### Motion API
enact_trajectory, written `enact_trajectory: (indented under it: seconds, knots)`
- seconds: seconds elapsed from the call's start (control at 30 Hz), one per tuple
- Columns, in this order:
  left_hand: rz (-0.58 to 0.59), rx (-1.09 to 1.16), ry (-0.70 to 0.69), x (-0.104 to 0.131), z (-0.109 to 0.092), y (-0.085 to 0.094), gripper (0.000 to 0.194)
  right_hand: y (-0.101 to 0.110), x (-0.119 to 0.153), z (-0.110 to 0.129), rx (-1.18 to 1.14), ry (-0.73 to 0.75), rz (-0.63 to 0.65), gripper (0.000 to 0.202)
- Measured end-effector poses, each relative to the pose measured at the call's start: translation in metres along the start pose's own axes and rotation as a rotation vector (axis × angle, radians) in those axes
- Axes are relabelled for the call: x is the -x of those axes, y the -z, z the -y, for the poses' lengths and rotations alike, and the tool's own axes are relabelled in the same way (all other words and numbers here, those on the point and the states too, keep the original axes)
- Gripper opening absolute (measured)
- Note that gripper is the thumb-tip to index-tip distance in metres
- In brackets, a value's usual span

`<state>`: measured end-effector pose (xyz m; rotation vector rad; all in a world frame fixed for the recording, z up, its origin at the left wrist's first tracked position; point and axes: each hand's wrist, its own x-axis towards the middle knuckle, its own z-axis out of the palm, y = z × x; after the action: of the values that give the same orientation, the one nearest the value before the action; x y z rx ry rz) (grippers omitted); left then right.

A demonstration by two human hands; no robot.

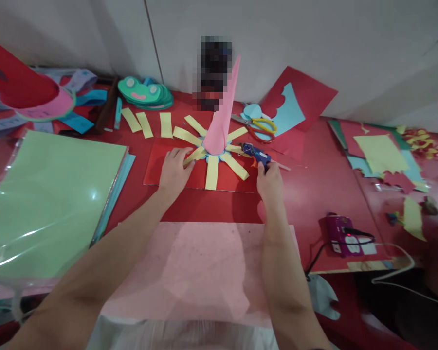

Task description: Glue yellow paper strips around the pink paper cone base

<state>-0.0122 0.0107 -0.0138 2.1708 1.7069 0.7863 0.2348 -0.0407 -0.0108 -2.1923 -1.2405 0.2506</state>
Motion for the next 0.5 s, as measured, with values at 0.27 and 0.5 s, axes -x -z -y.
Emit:
enact_trajectory:
  seconds: [0.27,0.5]
  knots:
    - [0.008,0.017,0.04,-0.0003,-0.0038,0.0023,0.034,0.0005,-0.0005,0.0007,-0.086,-0.045,-0.068,0.021]
    - [0.029,-0.079,0.064,0.0014,-0.0071,0.0039,0.035,0.0046,0.0019,0.0089,-0.179,-0.065,-0.064,0.022]
